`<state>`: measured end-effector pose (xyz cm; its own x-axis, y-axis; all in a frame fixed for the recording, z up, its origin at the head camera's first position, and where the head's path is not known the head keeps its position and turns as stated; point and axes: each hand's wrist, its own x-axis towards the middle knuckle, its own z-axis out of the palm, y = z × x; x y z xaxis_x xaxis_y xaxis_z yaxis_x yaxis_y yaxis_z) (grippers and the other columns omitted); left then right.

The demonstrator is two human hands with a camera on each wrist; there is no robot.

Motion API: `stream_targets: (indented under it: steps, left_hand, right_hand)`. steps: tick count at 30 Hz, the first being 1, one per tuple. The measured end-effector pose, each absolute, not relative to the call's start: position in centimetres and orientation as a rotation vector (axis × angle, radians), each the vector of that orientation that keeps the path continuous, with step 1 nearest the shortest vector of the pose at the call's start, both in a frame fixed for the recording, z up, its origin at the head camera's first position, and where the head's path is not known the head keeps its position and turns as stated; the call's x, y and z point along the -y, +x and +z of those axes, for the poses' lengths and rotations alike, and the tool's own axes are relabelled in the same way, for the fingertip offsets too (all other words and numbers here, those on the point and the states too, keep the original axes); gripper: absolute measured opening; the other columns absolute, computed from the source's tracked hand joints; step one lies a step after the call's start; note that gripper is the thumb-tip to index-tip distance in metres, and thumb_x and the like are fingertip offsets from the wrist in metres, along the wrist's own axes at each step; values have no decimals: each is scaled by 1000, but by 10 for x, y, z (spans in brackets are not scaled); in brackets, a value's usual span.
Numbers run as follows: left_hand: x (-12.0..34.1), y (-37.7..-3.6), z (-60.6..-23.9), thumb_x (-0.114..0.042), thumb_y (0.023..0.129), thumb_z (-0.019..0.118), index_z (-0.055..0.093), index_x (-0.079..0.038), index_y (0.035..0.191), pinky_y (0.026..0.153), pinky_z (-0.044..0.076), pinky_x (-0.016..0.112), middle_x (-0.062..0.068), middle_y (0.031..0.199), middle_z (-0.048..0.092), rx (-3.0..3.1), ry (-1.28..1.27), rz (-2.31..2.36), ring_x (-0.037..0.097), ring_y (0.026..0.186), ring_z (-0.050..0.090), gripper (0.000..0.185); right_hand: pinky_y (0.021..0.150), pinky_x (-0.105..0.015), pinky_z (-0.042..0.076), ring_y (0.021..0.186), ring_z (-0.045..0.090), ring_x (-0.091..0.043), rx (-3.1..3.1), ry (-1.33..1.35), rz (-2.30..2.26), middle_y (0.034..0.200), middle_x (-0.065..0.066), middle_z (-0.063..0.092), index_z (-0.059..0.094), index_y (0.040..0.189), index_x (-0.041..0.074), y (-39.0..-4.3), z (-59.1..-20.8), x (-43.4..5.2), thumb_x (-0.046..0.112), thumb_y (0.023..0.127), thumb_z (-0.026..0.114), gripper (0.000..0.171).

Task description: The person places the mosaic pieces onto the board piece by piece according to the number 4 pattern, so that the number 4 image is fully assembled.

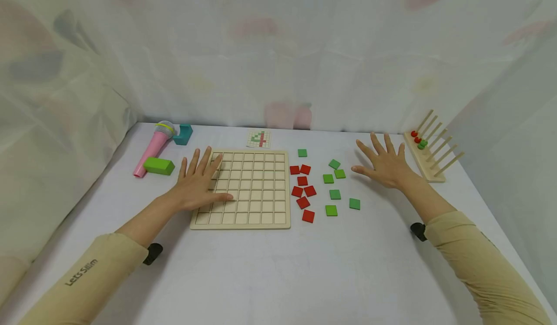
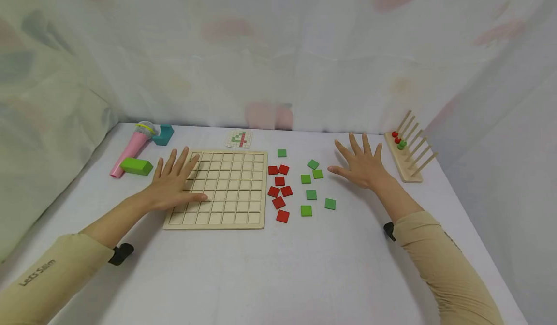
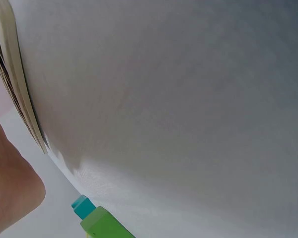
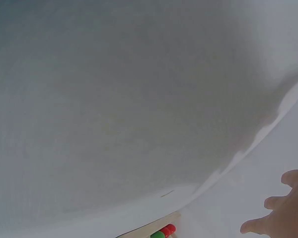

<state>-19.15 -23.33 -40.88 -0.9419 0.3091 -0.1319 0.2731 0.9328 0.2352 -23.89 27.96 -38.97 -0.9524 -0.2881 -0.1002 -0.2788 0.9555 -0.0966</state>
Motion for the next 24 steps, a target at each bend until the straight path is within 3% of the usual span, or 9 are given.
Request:
stream_targets:
  steps: [15,21,24]
  left_hand:
    - [232,-194,-408,-82,78,54,-6,-19,160,118,-17,67,6,164,-30,-2917,448,320,36,151,-30,119]
    - [232,-198,-405,-79,82,52,-13,-17,159,120,-13,66,7,163,-31,-2890,433,392,39,152,-25,119]
    - [235,-201,-402,-73,83,58,-13,-13,159,120,-6,68,12,164,-28,-2843,456,500,43,153,-20,120]
  right_hand:
    - [110,-82,-6,151,-7,-54,-2998,-438,-131,166,-24,-2,13,160,22,-237,-387,-280,70,94,41,87]
    - [113,-79,2,150,9,-53,-3025,-463,-224,165,-26,8,15,160,18,-241,-376,-264,65,96,44,85]
    - [116,-75,11,148,18,-53,-3032,-492,-334,164,-27,16,18,159,16,-246,-372,-251,58,97,49,81]
